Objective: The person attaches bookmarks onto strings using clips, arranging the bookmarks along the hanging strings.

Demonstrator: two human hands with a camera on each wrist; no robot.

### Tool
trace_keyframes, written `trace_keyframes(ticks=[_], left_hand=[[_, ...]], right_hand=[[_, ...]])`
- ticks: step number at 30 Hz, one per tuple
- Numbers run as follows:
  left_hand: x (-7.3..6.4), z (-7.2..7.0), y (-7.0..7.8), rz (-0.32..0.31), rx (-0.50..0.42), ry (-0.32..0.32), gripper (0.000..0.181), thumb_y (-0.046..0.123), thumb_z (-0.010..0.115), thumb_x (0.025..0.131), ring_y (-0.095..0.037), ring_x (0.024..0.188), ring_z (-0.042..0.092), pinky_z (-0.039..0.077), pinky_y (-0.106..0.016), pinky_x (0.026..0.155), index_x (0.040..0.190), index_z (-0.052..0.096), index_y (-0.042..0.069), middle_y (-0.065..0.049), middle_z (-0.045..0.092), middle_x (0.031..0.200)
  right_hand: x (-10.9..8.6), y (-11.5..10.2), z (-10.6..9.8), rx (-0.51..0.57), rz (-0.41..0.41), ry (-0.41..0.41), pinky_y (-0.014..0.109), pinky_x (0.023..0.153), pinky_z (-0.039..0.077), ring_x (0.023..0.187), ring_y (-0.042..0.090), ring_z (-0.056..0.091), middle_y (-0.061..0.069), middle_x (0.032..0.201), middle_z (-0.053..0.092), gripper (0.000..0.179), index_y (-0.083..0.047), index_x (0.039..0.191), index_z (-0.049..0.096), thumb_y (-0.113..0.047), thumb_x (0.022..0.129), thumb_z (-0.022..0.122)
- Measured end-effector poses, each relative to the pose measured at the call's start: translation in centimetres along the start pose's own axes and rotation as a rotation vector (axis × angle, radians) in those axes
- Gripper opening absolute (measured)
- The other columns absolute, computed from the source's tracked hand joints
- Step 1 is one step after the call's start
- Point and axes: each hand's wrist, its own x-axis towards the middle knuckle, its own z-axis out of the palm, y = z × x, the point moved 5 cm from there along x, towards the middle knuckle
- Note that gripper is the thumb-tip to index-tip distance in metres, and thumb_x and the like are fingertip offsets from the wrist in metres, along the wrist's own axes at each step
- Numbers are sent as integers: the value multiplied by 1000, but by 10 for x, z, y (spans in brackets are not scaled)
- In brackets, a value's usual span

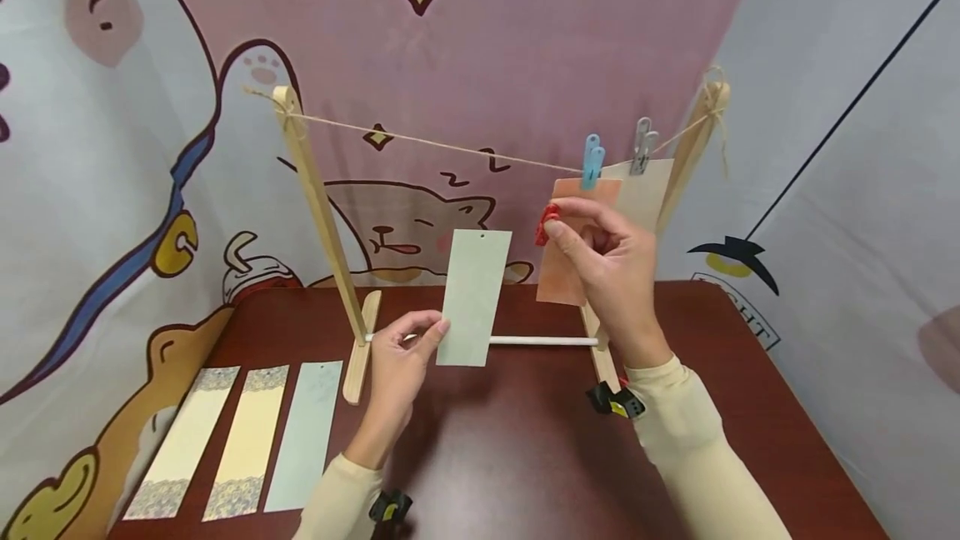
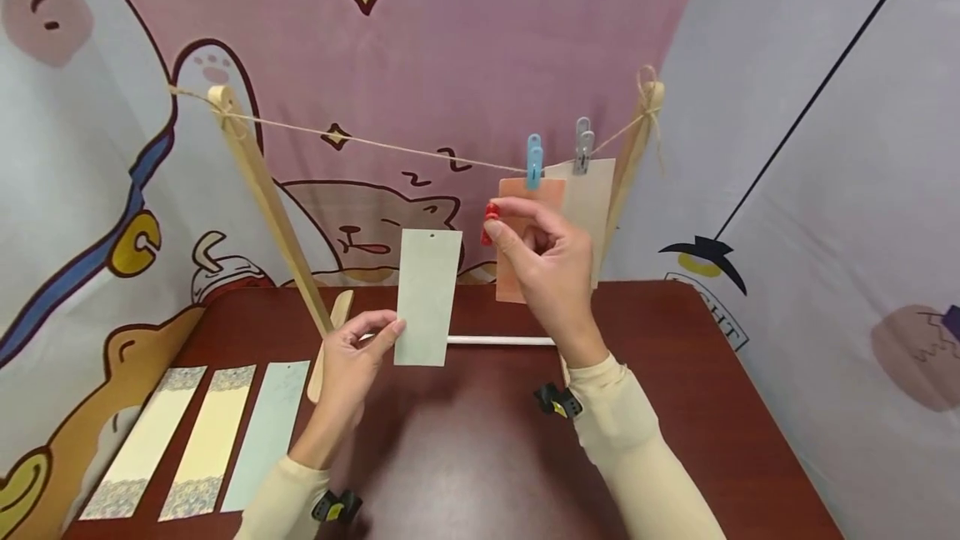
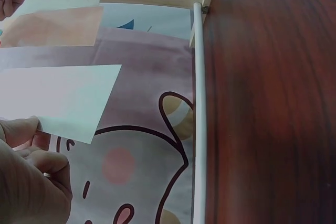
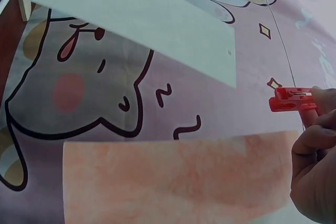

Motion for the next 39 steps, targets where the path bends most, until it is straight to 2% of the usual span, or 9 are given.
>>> trace_keyframes(ticks=[2,15,18,24,31,34,39], left_hand=[[4,4,2,17,-12,-7,8,1,83,96,-13,77,63,48,-22,66,102,81,-4,-13,77,95],[20,18,11,58,-31,-24,11,6,84,97,-19,85,64,51,-24,72,103,82,-2,-11,78,97],[22,22,13,72,-40,-32,11,7,85,97,-18,85,64,51,-24,72,103,82,-1,-11,78,97],[28,31,16,103,-69,-29,11,4,84,96,-13,81,61,47,-22,69,103,81,-3,-8,78,94],[34,39,18,127,-98,-26,14,6,85,96,-11,75,56,44,-22,64,104,81,-4,-2,75,89],[35,41,19,137,-104,-26,14,8,85,97,-12,73,54,43,-22,64,105,81,-3,-3,75,88],[39,44,19,146,-123,-24,14,8,85,97,-11,72,53,42,-22,62,104,81,-3,-4,75,88]], right_hand=[[4,0,3,21,-12,2,25,51,27,56,13,39,6,96,77,21,-3,117,83,0,96,83],[24,-14,15,107,-53,45,22,53,30,58,10,45,2,95,79,20,7,114,80,10,94,80],[30,-18,15,137,-62,51,20,54,35,59,9,53,5,95,80,19,9,113,79,9,94,80],[39,-25,16,94,-117,38,19,54,40,60,17,61,12,97,79,20,9,114,78,3,96,82],[47,-29,17,102,-115,55,19,55,44,56,15,60,9,96,79,19,7,113,80,0,96,83],[51,-32,17,120,-129,61,19,51,39,51,11,51,5,95,79,17,7,112,80,3,96,82],[57,-36,18,104,-154,61,21,49,32,49,11,41,8,98,79,18,5,114,81,1,97,82]])
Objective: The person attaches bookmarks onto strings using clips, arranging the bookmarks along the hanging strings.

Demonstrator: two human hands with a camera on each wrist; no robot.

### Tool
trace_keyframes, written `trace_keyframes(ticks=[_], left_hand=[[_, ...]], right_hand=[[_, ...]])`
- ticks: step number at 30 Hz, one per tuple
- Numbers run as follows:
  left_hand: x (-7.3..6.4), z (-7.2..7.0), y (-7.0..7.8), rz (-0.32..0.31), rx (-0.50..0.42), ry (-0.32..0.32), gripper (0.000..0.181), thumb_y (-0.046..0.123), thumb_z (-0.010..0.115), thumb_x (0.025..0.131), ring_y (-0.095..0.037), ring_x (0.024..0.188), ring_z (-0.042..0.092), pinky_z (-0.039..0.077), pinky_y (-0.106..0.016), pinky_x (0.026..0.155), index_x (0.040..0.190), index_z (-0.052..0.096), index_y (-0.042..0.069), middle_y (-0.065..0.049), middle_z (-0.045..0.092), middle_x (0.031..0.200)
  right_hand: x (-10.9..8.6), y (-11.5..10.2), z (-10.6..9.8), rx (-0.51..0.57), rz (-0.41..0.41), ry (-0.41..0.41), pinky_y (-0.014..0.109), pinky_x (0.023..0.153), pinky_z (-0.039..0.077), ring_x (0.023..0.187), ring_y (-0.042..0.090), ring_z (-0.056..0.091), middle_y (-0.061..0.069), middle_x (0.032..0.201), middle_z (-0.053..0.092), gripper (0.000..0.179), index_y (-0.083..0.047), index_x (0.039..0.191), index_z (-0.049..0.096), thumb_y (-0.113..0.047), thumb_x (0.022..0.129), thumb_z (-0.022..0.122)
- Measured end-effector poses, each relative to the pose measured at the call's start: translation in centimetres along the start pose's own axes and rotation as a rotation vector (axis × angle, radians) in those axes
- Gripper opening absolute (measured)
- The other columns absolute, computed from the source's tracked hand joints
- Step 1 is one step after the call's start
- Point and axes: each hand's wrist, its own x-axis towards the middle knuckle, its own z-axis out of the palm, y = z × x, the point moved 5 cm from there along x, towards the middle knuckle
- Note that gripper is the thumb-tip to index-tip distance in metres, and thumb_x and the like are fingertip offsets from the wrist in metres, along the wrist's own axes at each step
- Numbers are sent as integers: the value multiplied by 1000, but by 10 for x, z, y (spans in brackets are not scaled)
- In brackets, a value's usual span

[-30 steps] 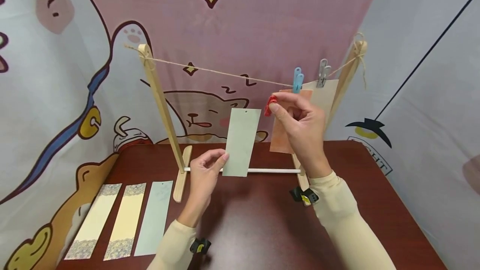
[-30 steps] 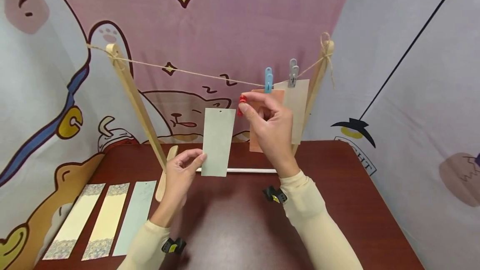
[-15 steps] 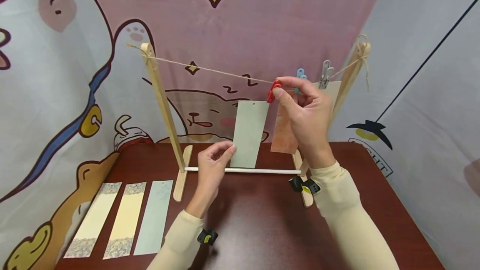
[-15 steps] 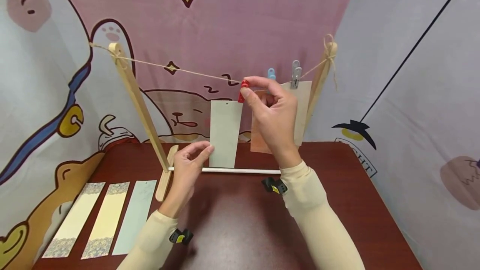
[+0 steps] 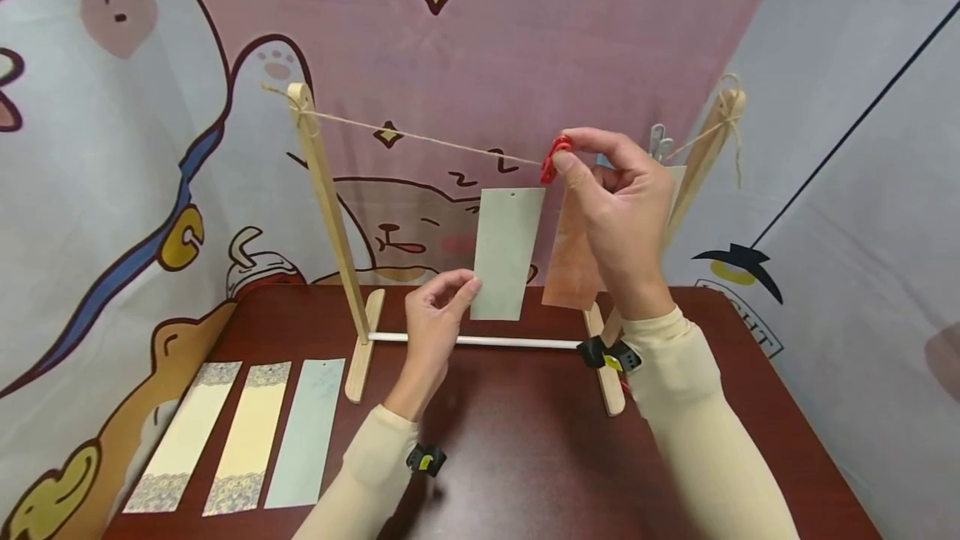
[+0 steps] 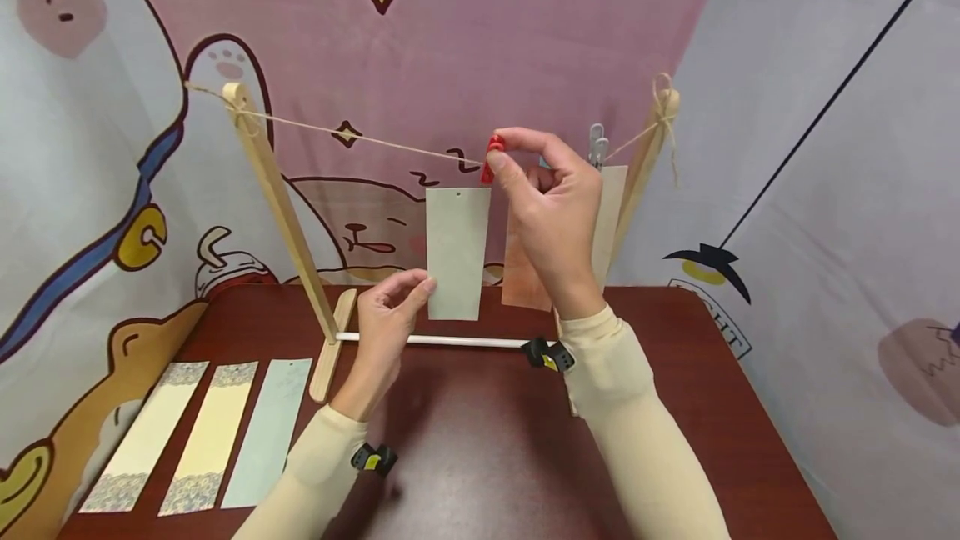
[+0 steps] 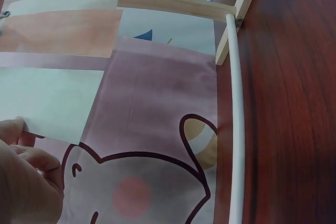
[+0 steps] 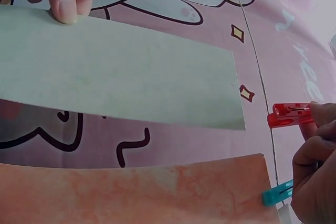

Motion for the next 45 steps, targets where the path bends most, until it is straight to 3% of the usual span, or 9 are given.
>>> trace_keyframes(ticks=[12,17,23,29,35,40,45], left_hand=[[7,9,-1,22,-24,1,9,1,84,95,-10,68,53,42,-21,60,101,81,-4,-3,73,86],[10,17,-2,27,-32,-13,7,1,84,95,-10,68,52,43,-22,60,101,82,-3,-5,73,86],[8,24,-8,-2,-36,-22,11,2,84,95,-10,66,52,42,-22,60,103,81,-5,-6,75,88],[6,27,-8,-7,-57,-26,15,6,85,95,-10,68,54,43,-22,63,103,80,-6,-7,76,90],[8,30,-7,6,-69,-18,11,2,84,95,-10,71,55,44,-22,64,103,81,-5,-8,77,92],[8,32,-7,2,-63,-21,10,3,85,95,-10,70,54,43,-22,63,103,82,-3,-5,76,90],[7,32,-8,-5,-58,-19,10,2,84,95,-10,69,54,42,-22,62,102,81,-4,-5,76,89]], right_hand=[[8,-1,9,46,52,57,20,46,27,45,13,38,5,95,79,18,2,110,82,6,93,83],[11,-4,8,-136,-3,5,20,48,37,50,13,52,1,97,80,16,0,112,83,-1,96,84],[11,-5,5,-297,9,-50,22,55,44,62,16,62,0,99,81,16,-5,112,85,-8,97,86],[9,-6,6,-358,36,-99,22,62,50,77,11,70,-1,99,81,16,-6,112,85,-10,97,86],[9,-8,9,-418,8,-139,21,60,49,72,11,71,-1,98,81,15,-6,112,86,-9,97,86],[8,-8,12,-486,21,-194,17,73,56,86,10,77,2,102,82,18,-4,115,84,-8,97,85],[6,-9,12,-584,40,-234,15,68,51,84,17,75,5,106,82,21,-4,120,83,-11,101,82]])
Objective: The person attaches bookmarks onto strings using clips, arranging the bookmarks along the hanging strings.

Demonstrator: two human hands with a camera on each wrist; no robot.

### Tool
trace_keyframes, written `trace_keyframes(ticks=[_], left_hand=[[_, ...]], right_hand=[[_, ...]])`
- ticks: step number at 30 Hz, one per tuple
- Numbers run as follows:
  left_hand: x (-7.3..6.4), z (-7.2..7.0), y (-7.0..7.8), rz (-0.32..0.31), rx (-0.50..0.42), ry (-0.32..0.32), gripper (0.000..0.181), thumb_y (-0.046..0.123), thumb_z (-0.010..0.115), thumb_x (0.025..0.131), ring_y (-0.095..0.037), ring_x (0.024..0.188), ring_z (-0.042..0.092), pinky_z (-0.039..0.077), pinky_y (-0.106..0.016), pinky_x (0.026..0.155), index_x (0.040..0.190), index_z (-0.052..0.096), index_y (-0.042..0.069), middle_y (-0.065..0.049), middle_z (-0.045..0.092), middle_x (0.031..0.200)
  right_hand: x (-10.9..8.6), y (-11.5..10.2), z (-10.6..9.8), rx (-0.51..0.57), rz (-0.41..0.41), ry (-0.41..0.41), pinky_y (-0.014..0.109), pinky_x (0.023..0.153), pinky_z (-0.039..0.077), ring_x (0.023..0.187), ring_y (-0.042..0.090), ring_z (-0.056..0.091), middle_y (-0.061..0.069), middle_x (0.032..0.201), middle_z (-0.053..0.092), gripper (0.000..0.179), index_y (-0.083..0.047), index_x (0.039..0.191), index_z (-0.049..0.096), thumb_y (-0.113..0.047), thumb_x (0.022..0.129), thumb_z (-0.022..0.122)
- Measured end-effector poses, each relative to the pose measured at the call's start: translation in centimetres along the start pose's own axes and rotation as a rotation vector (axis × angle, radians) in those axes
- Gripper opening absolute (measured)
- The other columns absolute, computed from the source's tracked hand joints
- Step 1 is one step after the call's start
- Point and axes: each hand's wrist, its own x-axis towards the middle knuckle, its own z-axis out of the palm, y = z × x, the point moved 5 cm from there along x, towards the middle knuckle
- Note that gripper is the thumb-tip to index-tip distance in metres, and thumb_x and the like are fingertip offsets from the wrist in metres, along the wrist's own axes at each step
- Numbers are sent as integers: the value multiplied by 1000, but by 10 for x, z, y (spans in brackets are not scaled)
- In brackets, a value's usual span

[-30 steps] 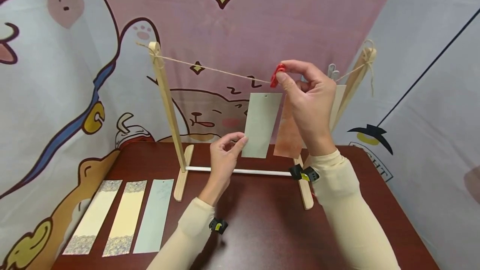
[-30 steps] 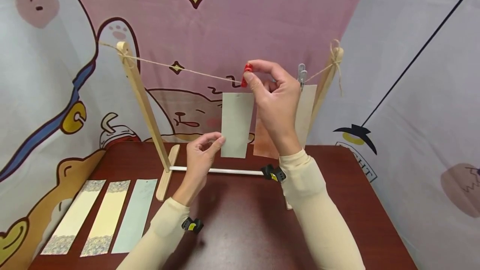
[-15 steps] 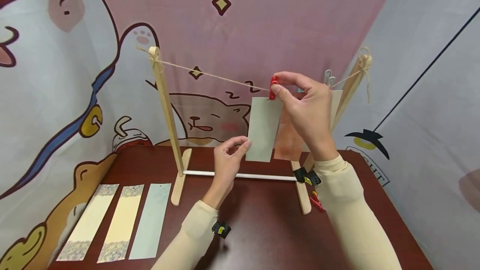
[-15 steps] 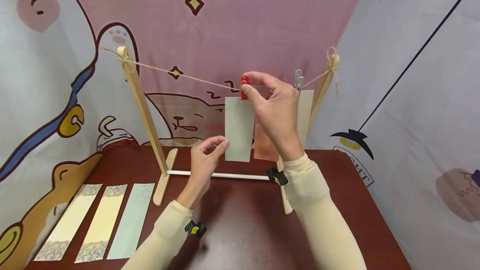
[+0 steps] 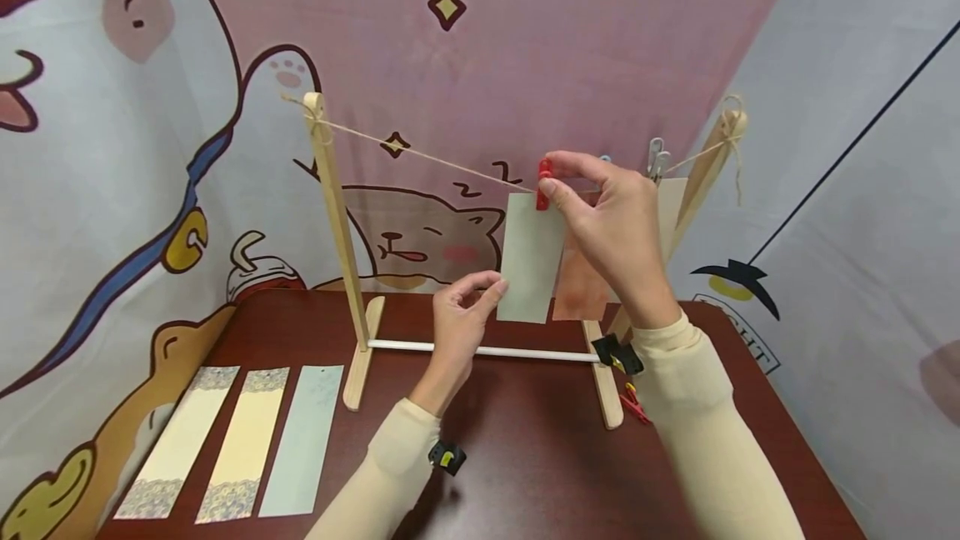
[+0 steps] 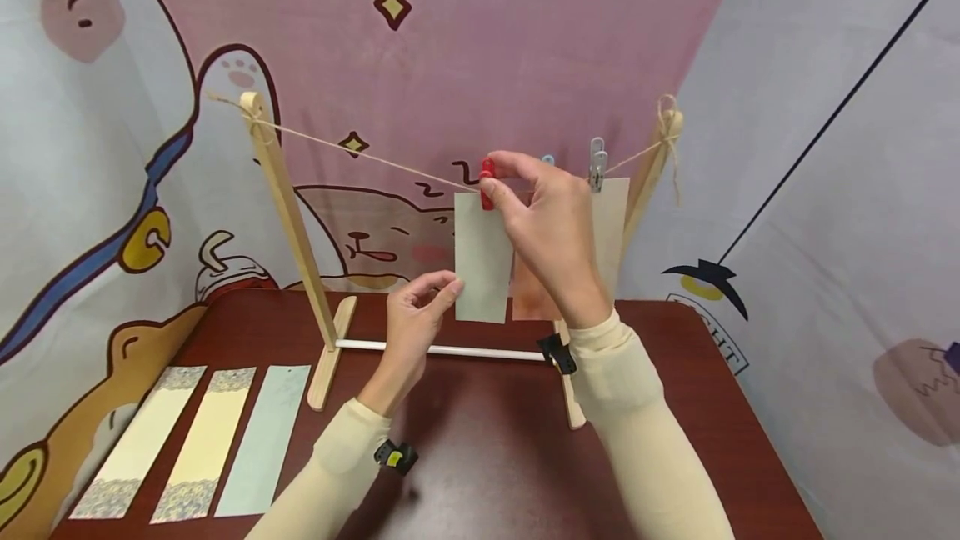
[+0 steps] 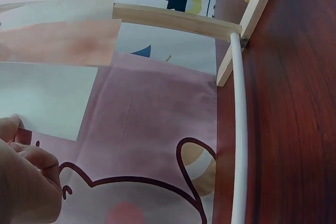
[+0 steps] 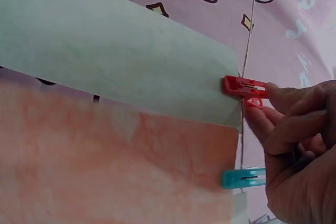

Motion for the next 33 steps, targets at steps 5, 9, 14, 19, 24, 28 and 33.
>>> trace_keyframes(ticks=[5,9,14,19,24,28,33], left_hand=[[-2,0,-4,-24,-15,-2,12,3,84,96,-9,67,52,42,-21,61,103,81,-5,-7,76,89],[-3,-2,-5,-29,-14,-9,13,3,84,96,-8,65,49,40,-21,60,105,81,-5,-9,77,91],[-5,-5,-5,-21,14,-14,13,3,85,95,-8,61,43,36,-21,56,107,81,-2,-9,77,95],[-10,-12,-6,-6,52,-12,17,9,86,96,-9,58,39,32,-22,52,110,82,2,-10,77,98],[-19,-24,-5,13,59,-11,21,11,84,98,-9,59,41,33,-23,53,117,81,5,-11,78,107],[-27,-33,-7,-13,79,-14,26,12,83,99,-9,61,44,36,-22,56,124,78,8,-9,77,115],[-36,-45,-7,-66,151,-23,34,16,85,97,-13,66,49,40,-23,60,129,75,10,-5,75,119]], right_hand=[[-2,0,-1,-40,55,-8,14,72,50,94,18,74,6,114,81,24,-5,125,81,-15,103,79],[-4,0,-1,-36,78,1,14,69,52,94,21,78,6,119,80,27,-5,128,79,-18,104,79],[-8,-1,0,28,77,28,19,53,52,75,19,77,3,122,79,29,-7,131,78,-18,105,77],[-13,-3,-2,92,5,114,20,48,45,49,11,61,-2,123,78,30,-8,133,77,-14,104,78],[-18,-2,-4,167,-45,174,19,51,44,54,8,61,-3,117,78,27,-7,130,78,-7,103,76],[-23,1,-5,235,-53,189,20,59,49,65,11,65,2,119,78,27,-3,129,77,-2,103,74],[-29,6,-6,311,-58,199,22,67,54,75,16,68,5,121,77,31,-2,133,74,-4,102,73]])
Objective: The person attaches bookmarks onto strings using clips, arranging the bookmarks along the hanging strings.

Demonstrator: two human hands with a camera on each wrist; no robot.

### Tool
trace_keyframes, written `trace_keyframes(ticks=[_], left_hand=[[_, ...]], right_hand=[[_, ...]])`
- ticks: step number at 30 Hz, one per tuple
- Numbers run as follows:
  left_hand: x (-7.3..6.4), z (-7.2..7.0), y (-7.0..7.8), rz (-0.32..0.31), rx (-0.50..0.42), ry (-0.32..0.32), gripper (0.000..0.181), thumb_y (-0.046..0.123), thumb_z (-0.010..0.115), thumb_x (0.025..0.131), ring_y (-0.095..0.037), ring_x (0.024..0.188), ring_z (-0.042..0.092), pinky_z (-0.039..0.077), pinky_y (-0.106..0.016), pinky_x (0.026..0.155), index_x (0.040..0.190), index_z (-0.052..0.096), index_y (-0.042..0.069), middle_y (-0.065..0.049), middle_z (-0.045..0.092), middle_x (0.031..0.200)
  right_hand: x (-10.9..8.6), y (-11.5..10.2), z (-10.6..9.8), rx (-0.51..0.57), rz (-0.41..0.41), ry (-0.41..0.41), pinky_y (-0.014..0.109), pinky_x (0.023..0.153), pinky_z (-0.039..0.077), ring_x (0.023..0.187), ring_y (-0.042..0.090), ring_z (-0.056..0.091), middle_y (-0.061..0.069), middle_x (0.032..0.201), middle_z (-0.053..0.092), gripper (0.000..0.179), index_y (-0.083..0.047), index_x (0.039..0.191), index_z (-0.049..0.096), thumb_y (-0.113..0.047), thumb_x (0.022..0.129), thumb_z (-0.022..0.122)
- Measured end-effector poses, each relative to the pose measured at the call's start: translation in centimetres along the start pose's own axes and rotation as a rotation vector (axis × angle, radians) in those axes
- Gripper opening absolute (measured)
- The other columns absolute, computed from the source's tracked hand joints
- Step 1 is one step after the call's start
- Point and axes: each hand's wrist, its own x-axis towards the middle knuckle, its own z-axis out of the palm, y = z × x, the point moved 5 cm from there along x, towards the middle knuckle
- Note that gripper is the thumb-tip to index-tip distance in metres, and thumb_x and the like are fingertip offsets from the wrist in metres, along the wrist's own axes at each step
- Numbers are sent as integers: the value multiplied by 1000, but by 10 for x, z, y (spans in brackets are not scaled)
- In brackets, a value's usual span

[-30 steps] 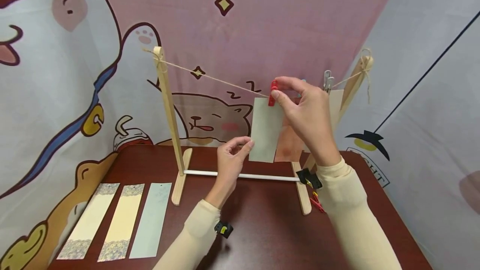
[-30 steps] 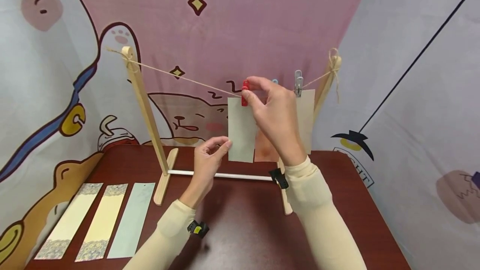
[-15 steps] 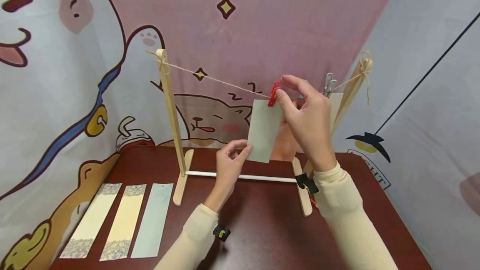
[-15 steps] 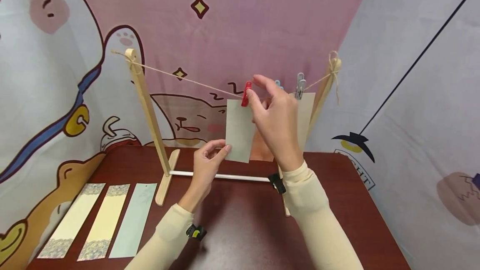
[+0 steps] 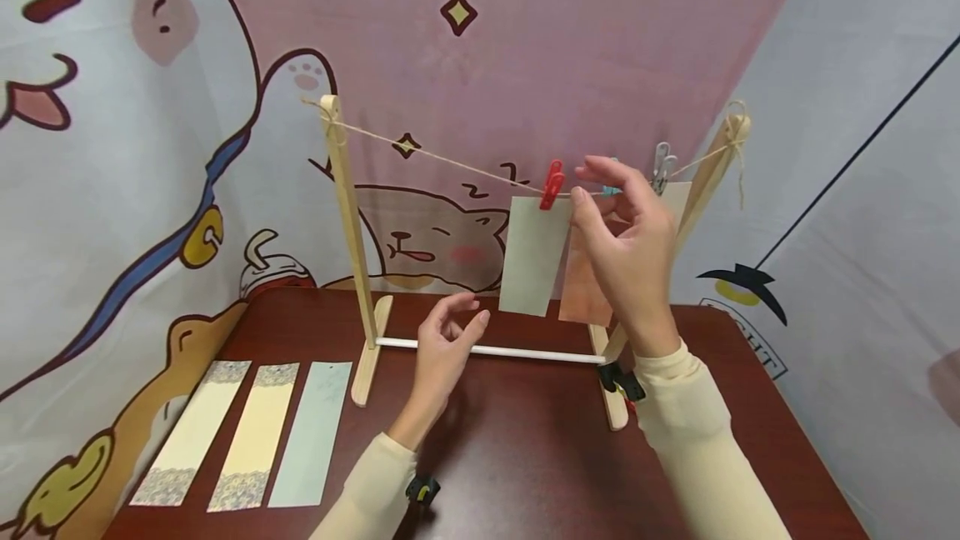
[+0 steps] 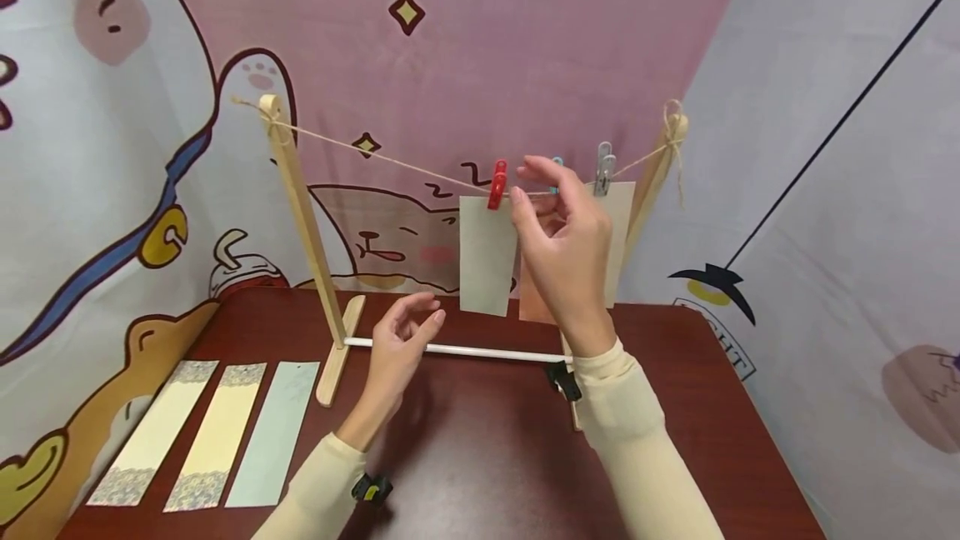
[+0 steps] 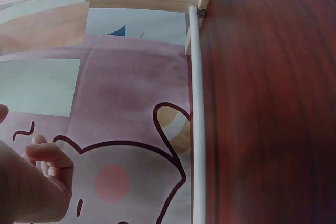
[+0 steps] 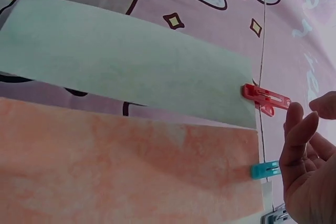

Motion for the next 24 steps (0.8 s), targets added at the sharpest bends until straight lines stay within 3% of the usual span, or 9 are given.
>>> trace_keyframes(ticks=[5,8,16,24], left_hand=[[-12,-13,-3,-52,74,-6,40,18,86,96,-16,71,51,41,-23,63,132,72,9,-6,73,122],[-23,-27,-2,-94,104,20,42,17,86,96,-15,71,50,41,-23,62,133,70,8,-8,70,123],[-43,-55,1,-222,207,36,47,21,86,97,-14,71,49,41,-25,62,137,65,10,-9,66,131],[-65,-86,6,-309,295,52,52,24,86,97,-15,71,49,41,-26,59,141,62,9,-9,63,132]], right_hand=[[-8,7,-10,-9,-8,15,21,64,53,78,17,68,5,121,78,36,-4,138,71,-11,102,75],[-13,12,-11,-10,-1,9,21,63,52,77,17,67,6,121,77,36,-2,136,71,-13,102,76],[-27,26,-19,62,106,14,22,65,52,81,22,64,8,119,76,26,-1,130,73,-10,105,72],[-46,44,-35,40,146,64,24,66,55,77,21,61,15,117,75,23,1,127,74,-6,105,70]])
